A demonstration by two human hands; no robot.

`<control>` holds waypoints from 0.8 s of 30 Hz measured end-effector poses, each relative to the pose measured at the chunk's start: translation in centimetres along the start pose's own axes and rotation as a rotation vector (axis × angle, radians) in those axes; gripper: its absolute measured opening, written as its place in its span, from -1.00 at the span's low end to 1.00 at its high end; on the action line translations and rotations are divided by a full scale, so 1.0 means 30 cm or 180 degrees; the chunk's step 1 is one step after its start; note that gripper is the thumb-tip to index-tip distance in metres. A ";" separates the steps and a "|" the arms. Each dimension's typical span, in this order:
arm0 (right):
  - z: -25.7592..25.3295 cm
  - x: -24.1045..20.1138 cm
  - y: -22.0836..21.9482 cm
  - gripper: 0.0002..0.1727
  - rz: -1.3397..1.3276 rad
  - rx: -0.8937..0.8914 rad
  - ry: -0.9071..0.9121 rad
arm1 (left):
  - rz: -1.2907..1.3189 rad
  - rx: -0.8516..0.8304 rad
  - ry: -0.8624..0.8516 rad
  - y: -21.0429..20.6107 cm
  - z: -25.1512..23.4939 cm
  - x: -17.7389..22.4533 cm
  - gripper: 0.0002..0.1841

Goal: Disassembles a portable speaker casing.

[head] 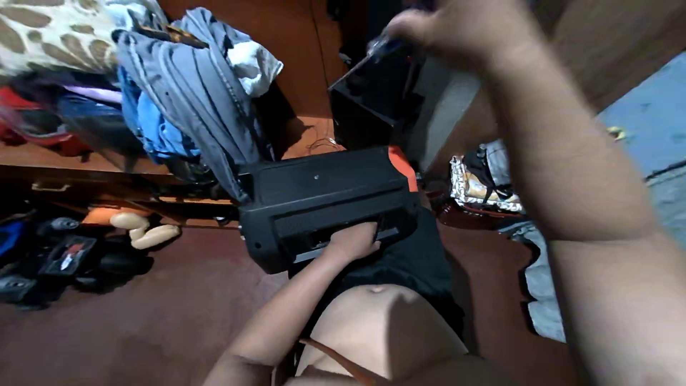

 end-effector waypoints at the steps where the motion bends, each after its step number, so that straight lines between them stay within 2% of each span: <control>1: -0.032 -0.044 -0.087 -0.57 0.0178 -0.0051 0.0190 | 0.0009 -0.0011 -0.0011 0.000 0.004 0.003 -0.50; 3: -0.115 -0.075 -0.320 -0.58 0.0488 -0.0186 0.0628 | -0.0009 -0.0013 -0.0035 -0.005 0.005 0.004 -0.50; 5: -0.195 -0.087 -0.552 -0.71 0.0618 -0.0422 0.0919 | 0.0013 0.0018 -0.0057 -0.010 0.006 0.001 -0.52; 8: -0.304 -0.099 -0.789 -0.76 0.0695 -0.0961 0.1071 | 0.0040 -0.0016 -0.0055 -0.004 0.012 0.003 -0.51; 13: -0.454 -0.079 -0.981 -0.73 0.0514 -0.1232 0.0477 | 0.0072 -0.0120 -0.0073 0.000 0.015 -0.007 -0.54; 15: -0.472 -0.059 -1.013 -0.57 0.0501 -0.1382 0.0108 | 0.0047 -0.0107 -0.0095 -0.002 0.014 -0.011 -0.56; 18: -0.462 -0.044 -1.004 -0.34 0.0497 -0.1522 0.0030 | 0.0051 -0.0039 -0.0134 0.004 0.023 -0.011 -0.56; 21: -0.351 -0.092 -0.879 -0.43 0.0268 -0.1252 0.0539 | 0.0084 -0.0071 -0.0049 0.013 0.034 -0.005 -0.53; 22: -0.259 -0.139 -0.789 -0.47 0.0217 -0.1056 0.0682 | 0.0074 -0.0049 -0.0036 0.014 0.036 -0.004 -0.53; 23: -0.131 -0.249 -0.623 -0.51 0.0372 -0.1144 0.0555 | 0.0050 -0.0028 -0.0034 0.016 0.037 -0.003 -0.53; 24: -0.011 -0.475 -0.357 -0.47 0.0775 -0.2211 -0.0406 | 0.0024 0.0007 -0.0054 0.016 0.036 -0.005 -0.53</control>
Point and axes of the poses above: each hand's wrist, its own z-axis away from the middle knuckle, its own y-axis out of the back of the hand, x = y × z, the point moved 2 cm from there along -z, towards the middle knuckle, and after that the axes turned 5 degrees about -x, right-handed, at the moved point
